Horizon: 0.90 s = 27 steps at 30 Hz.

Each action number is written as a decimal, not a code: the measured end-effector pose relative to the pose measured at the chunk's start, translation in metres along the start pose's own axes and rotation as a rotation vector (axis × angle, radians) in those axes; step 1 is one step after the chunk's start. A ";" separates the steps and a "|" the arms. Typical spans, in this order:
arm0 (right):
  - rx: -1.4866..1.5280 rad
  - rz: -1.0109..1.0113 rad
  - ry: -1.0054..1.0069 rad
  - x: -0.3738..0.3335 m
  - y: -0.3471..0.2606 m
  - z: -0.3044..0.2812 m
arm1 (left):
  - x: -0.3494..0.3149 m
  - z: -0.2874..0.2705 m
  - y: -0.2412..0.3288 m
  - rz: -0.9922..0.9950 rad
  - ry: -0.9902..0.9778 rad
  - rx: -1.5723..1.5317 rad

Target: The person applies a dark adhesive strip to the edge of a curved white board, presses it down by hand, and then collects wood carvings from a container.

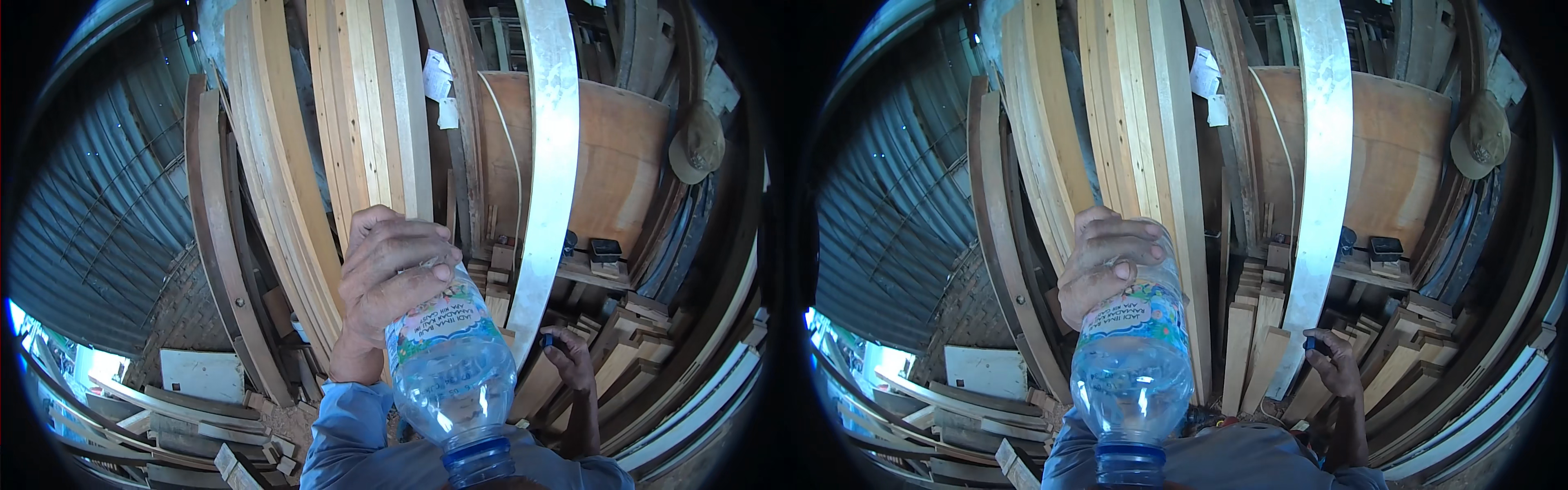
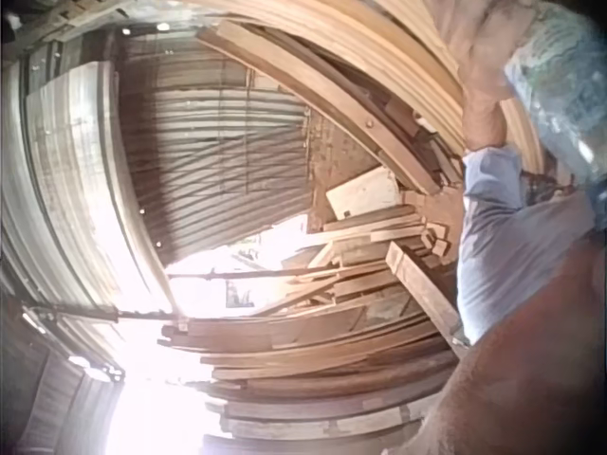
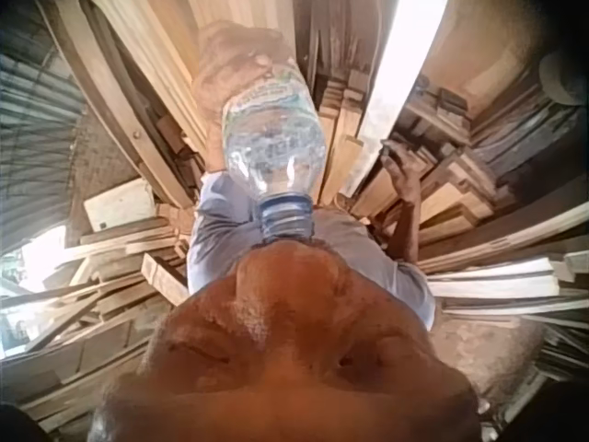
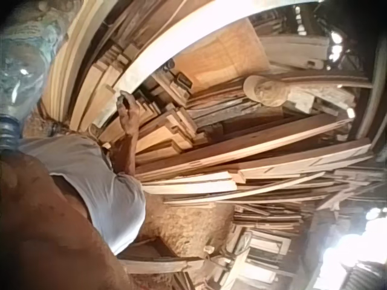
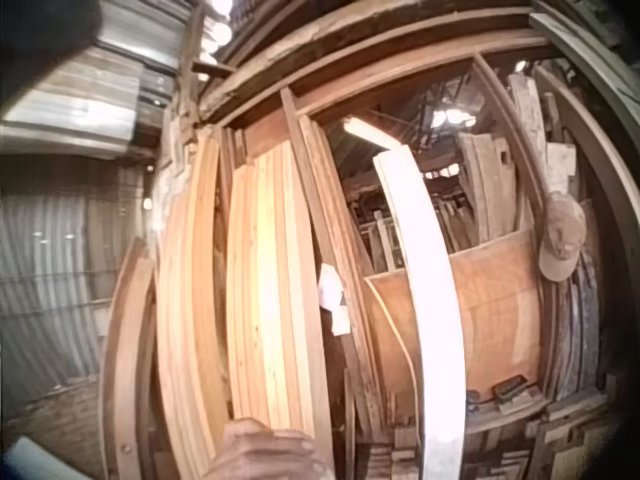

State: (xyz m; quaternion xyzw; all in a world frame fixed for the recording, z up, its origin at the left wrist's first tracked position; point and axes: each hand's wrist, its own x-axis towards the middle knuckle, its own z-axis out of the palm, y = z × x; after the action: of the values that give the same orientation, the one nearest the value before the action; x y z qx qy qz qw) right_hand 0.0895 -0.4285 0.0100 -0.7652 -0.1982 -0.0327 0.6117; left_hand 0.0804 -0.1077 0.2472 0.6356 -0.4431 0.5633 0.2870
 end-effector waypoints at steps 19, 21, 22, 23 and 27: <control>0.068 -0.003 -0.058 0.013 0.003 0.010 | 0.012 -0.039 -0.001 0.054 0.049 0.176; 0.068 0.015 -0.060 0.013 0.003 0.011 | 0.013 -0.041 -0.002 0.055 0.045 0.187; 0.076 0.009 -0.062 0.014 0.002 0.011 | 0.013 -0.042 -0.002 0.057 0.042 0.191; 0.084 0.004 -0.063 0.015 0.002 0.012 | 0.013 -0.043 -0.003 0.061 0.041 0.196; 0.065 0.011 -0.057 0.017 0.003 0.010 | 0.012 -0.043 -0.006 0.070 0.052 0.202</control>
State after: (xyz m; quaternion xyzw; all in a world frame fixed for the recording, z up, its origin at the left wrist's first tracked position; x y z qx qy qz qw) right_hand 0.1043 -0.4147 0.0092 -0.7466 -0.2122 -0.0011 0.6305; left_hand 0.0660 -0.0710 0.2683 0.6306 -0.3984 0.6311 0.2129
